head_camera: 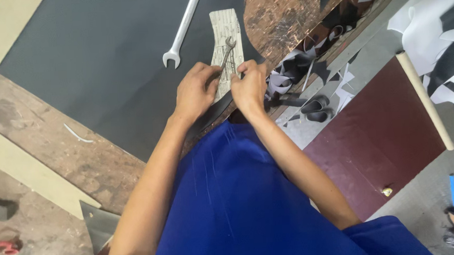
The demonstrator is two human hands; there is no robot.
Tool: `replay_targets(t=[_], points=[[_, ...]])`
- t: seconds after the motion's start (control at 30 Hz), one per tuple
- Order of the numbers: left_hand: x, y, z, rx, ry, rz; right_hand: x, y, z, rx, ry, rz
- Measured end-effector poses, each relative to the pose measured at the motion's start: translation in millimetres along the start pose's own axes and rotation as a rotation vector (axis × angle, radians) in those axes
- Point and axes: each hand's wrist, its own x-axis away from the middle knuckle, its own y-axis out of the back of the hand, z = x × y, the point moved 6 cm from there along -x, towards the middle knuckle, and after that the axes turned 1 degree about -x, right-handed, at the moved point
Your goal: The person places a circular template on a black sheet and uses shears to cut around it, then repeats the process with a newspaper template to cut a curved shape from the same material.
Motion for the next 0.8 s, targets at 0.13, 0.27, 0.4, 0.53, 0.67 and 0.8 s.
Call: replay_targets(t=[0.13, 0.27, 0.4, 0.53, 0.67, 0.8], points=[[-1.3, -1.1, -1.2, 0.001, 0.004, 0.016, 4.1, 6.8, 0.6, -0.037, -0.094, 0.041], [0.6, -0.9, -0.3, 0.003, 0.004, 0.007, 9.2, 10.8, 5.4, -0.047, -0.122, 0.065], [1.5, -3.2, 0.0, -0.008, -0.031, 0.003, 9.6, 9.3, 0.5, -0.125, -0.156, 0.051], [4.4, -3.3, 1.6, -0.006, -0.050, 0.000, 12.9, 5.5, -10.3, -0.189, -0.170, 0.044], [5.3, -11.3, -11.5, -0.196, -0.197, -0.032, 18.8, 15.6, -20.5, -0.191, -0.078, -0.003], [3.1, -28.4, -27.6, -0.475, -0.390, 0.057, 21.6, 35.7, -26.8, -0.175, 0.004, -0.068]])
